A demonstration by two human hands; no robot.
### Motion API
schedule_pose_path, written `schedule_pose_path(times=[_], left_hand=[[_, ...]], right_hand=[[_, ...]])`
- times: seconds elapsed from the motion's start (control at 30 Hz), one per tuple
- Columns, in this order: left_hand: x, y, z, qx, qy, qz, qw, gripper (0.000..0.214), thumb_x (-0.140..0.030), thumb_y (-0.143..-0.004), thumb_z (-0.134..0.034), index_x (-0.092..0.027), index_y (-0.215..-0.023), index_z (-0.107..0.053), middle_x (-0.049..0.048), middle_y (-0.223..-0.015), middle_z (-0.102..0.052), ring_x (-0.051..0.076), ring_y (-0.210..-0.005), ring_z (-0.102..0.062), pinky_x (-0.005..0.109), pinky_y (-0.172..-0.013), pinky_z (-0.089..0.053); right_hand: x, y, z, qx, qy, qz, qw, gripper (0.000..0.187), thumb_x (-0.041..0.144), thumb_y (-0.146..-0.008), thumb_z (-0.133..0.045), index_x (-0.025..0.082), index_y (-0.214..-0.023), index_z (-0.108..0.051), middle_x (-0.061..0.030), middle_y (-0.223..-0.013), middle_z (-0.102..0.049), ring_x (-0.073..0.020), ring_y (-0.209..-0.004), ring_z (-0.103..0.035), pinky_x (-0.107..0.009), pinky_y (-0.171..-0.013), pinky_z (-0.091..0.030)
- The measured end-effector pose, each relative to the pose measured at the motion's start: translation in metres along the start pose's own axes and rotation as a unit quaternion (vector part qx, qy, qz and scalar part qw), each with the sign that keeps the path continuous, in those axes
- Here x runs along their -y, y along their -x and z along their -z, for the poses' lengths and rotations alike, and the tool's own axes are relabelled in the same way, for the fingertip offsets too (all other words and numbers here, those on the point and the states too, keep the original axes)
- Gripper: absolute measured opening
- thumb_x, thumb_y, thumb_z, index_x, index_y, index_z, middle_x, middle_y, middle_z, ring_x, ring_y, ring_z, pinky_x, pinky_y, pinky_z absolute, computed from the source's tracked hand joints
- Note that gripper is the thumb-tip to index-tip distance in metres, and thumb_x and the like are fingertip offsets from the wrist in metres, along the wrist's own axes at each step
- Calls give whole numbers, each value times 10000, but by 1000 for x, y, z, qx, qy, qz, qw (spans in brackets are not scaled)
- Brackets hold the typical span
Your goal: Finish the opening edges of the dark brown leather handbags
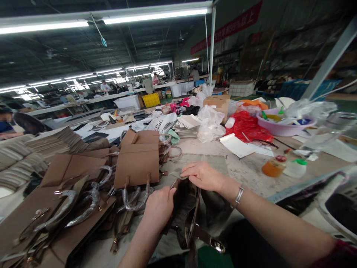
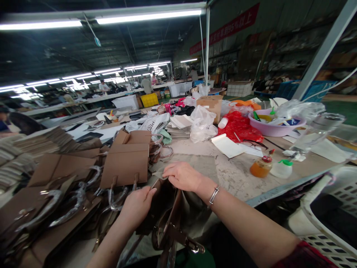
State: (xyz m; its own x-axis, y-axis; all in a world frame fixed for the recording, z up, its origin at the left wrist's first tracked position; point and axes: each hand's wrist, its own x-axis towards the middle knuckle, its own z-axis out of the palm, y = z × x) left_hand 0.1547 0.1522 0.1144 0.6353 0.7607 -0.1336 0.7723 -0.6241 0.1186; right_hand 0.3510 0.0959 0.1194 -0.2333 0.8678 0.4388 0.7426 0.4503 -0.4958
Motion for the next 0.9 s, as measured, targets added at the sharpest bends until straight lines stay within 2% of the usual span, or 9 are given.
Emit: schedule_pose_path(times=[0.1, 0.23, 0.3, 0.4, 0.47, 0.57, 0.67, 0.77, 0.9], left_hand=[[0, -2, 0, 4, 0, 4, 1000, 369, -327, -961, -304, -167, -836, -612, 91, -807, -701, 234, -784, -667, 297, -649, -399], [1, -2, 1, 17, -11, 11, 1000, 392, -331, -964, -282, -163, -850, -618, 105, -822, -702, 234, -788, -666, 299, -654, -399], [2, -1, 1, 12, -13, 10, 1000, 408, -338, -965, -268, -163, -849, -616, 109, -824, -701, 238, -795, -665, 304, -663, -402], [3, -1, -1, 3, -12, 8, 1000, 403, -346, -964, -272, -164, -842, -610, 103, -822, -700, 234, -805, -663, 305, -678, -406], [3, -1, -1, 3, -10, 4, 1000, 400, -352, -963, -276, -166, -836, -606, 96, -810, -698, 231, -800, -662, 303, -676, -406], [2, -1, -1, 8, -12, 2, 1000, 404, -355, -962, -270, -167, -840, -606, 98, -814, -697, 236, -795, -664, 307, -667, -406], [0, -1, 0, 16, -13, 7, 1000, 407, -353, -963, -265, -166, -848, -607, 96, -813, -697, 230, -792, -666, 302, -665, -404], [0, -1, 2, 18, -8, 9, 1000, 404, -345, -964, -270, -164, -843, -610, 92, -811, -697, 221, -793, -666, 291, -663, -402], [0, -1, 2, 16, -4, 7, 1000, 397, -355, -963, -285, -170, -836, -612, 92, -813, -700, 222, -795, -665, 290, -666, -405]], right_hand=[[-3, 2, 5, 32, 40, 13, 999, 310, 50, -794, -441, 165, -910, -705, -58, -928, -686, -166, -871, -623, -291, -830, -482], [-10, 7, 14, 36, 46, -2, 998, 287, 60, -780, -440, 164, -813, -706, -46, -825, -686, -163, -768, -625, -283, -765, -489], [-16, 9, 18, -10, 24, -38, 999, 296, 62, -759, -432, 176, -766, -705, -29, -784, -686, -156, -746, -624, -274, -757, -488], [-23, 11, 23, -138, -28, -135, 981, 317, 78, -741, -410, 190, -743, -707, -17, -784, -697, -154, -767, -630, -269, -774, -486], [-24, 10, 24, -171, -49, -161, 971, 315, 90, -736, -416, 190, -769, -713, -21, -818, -702, -159, -792, -633, -277, -790, -487], [-18, 5, 19, -124, -51, -93, 987, 325, 72, -728, -429, 176, -837, -718, -40, -887, -692, -159, -827, -629, -280, -810, -486], [-11, -4, 13, -21, -5, 4, 1000, 345, 46, -761, -427, 177, -905, -712, -53, -971, -670, -154, -857, -613, -284, -820, -479], [-8, -10, 13, 63, 59, 44, 995, 331, 40, -786, -441, 189, -917, -706, -52, -962, -667, -159, -861, -594, -297, -827, -465], [-6, -12, 20, 123, 104, 87, 983, 269, 63, -800, -463, 192, -828, -698, -38, -829, -660, -164, -808, -565, -316, -852, -439]])
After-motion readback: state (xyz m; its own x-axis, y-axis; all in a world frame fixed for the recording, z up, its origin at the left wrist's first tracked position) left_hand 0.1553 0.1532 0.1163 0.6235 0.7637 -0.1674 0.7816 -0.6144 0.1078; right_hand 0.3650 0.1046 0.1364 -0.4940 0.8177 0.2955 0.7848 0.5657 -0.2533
